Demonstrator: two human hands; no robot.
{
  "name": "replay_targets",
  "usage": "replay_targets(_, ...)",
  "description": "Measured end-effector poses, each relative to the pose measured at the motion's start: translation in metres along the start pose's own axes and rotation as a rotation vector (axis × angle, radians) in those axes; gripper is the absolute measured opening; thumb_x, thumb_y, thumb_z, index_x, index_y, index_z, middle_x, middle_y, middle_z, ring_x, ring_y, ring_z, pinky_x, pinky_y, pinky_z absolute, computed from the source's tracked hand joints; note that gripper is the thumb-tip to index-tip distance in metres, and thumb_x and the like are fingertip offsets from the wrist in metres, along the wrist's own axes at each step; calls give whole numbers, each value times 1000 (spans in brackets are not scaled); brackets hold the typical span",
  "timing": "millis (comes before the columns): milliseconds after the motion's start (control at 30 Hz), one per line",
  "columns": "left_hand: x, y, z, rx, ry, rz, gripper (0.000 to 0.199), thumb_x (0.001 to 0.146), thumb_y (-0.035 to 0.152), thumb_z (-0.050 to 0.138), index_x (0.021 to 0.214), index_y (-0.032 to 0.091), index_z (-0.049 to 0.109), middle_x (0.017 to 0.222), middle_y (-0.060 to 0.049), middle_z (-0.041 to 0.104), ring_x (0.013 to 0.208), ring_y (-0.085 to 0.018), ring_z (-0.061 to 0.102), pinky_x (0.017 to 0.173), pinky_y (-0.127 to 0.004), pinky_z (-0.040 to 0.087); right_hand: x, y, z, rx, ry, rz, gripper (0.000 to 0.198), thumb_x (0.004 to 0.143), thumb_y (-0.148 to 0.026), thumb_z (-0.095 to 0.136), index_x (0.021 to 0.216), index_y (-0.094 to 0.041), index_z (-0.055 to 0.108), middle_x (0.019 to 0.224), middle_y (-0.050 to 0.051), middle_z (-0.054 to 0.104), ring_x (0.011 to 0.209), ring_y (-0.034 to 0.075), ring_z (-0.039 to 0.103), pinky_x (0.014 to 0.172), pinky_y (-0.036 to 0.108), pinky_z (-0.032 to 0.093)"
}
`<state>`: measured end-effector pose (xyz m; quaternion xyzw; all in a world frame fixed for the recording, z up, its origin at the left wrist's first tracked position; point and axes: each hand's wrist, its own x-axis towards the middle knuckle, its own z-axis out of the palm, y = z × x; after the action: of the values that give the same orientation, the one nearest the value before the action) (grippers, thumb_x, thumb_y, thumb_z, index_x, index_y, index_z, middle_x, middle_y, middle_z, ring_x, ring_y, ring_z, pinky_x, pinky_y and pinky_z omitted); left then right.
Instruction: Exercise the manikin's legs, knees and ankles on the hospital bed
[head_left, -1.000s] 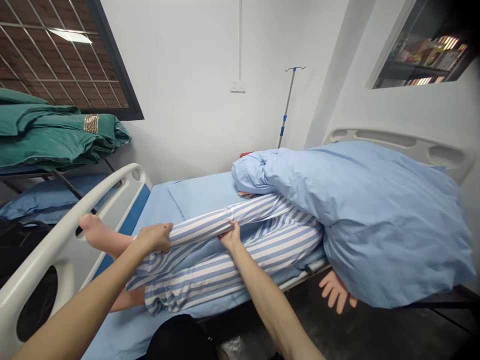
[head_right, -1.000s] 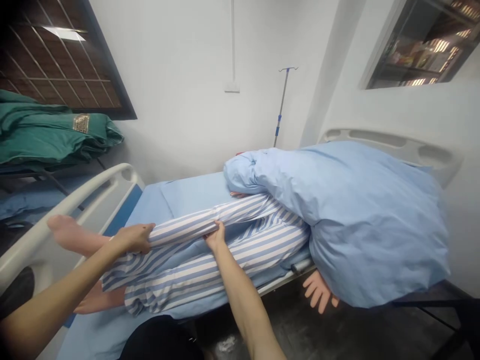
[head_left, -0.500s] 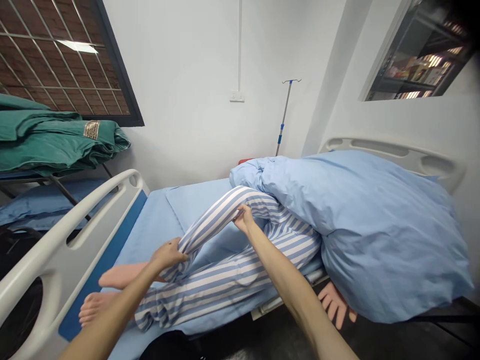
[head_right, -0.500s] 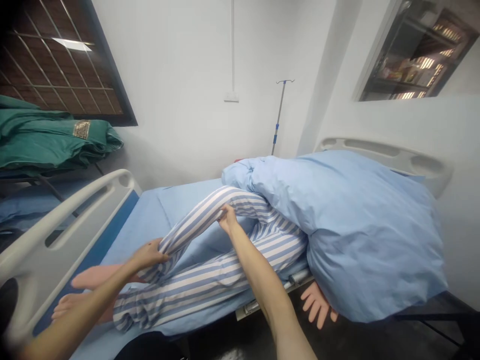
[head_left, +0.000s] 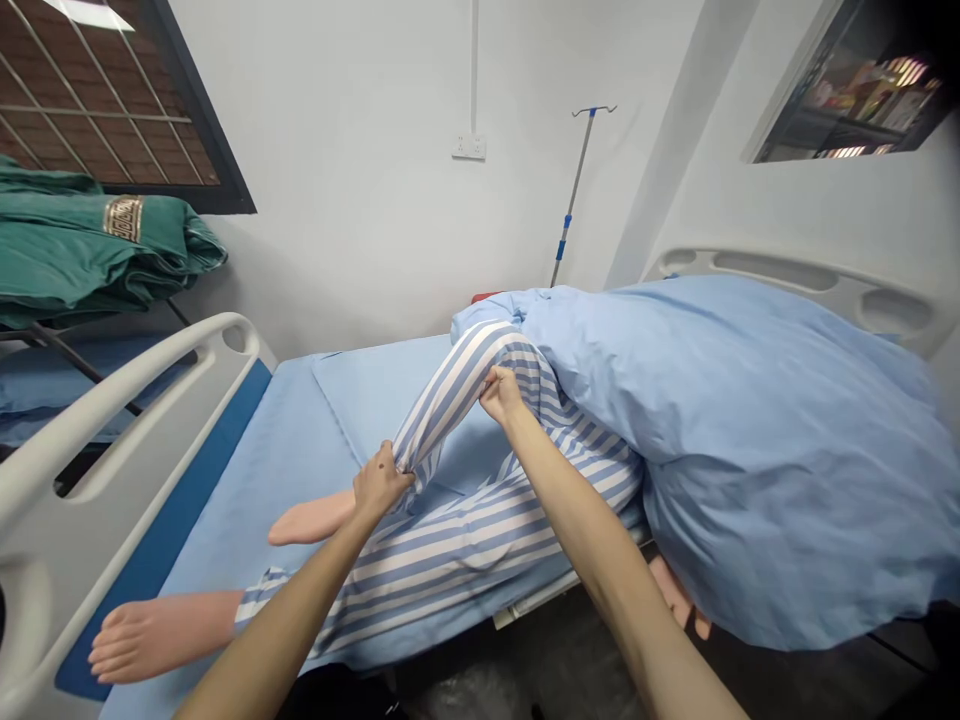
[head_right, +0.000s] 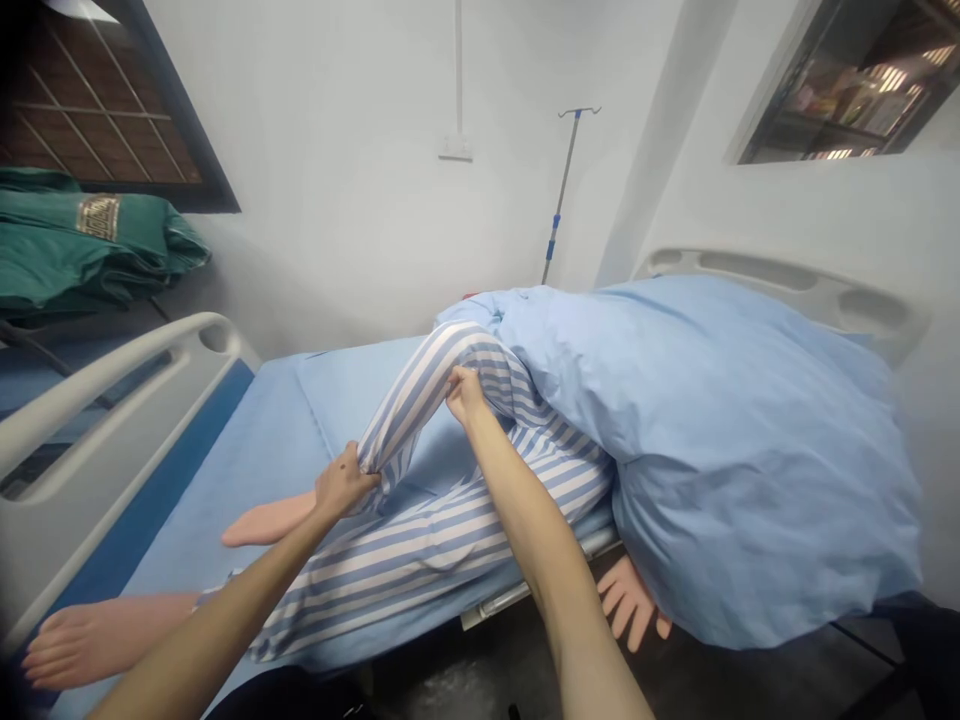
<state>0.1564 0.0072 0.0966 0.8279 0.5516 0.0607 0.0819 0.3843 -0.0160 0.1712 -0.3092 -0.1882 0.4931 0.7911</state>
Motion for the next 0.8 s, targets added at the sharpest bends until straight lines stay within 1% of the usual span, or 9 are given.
replay_targets(100,3,-7,-2,8,-18,28,36,66,41,47,95,23,37,88,-5,60,80,-24,56,57,-29,35,0,8,0,-16,17,-27,12,46,-8,36,54,-16,33,50,-5,37,45,6,35,44,19,32)
replay_targets(200,7,-24,-13,57,-32,49,37,66,39,46,98,24,38,89,-5,60,81,-24,56,59,-29,36,-1,19,-1,10,28,-14,11,48,-7,36,54,-16,33,53,-5,40,47,5,37,47,19,34)
replay_targets(300,14,-51,-29,142,-31,74,37,67,37,44,101,24,39,92,-6,60,83,-25,56,61,-30,37,-4,40,-1,61,67,24,12,50,-6,35,56,-16,35,55,-4,43,49,6,41,51,19,38)
replay_targets(467,25,-104,-48,271,-57,86,44,66,30,44,109,23,39,104,-8,59,88,-26,55,68,-33,37,-9,91,-1,103,108,119,13,49,-8,35,58,-17,37,55,-3,46,50,8,43,51,21,40)
replay_targets(533,27,-121,-50,313,-51,96,46,67,26,42,113,22,39,106,-9,58,90,-26,54,71,-35,37,-11,112,-3,120,123,163,14,48,-9,35,59,-17,36,55,-3,47,50,9,44,51,22,40)
replay_targets(633,29,-141,-48,365,-54,112,46,67,21,40,113,21,40,102,-9,59,88,-26,55,74,-37,35,-14,141,-8,154,146,214,16,46,-10,34,60,-18,36,57,-2,49,52,10,47,53,23,41)
replay_targets(800,35,-158,-42,374,-83,161,44,66,16,40,110,21,43,98,-10,60,87,-26,55,74,-39,32,-15,176,-22,234,181,287,22,45,-12,34,65,-18,40,61,-2,53,59,13,51,58,28,44)
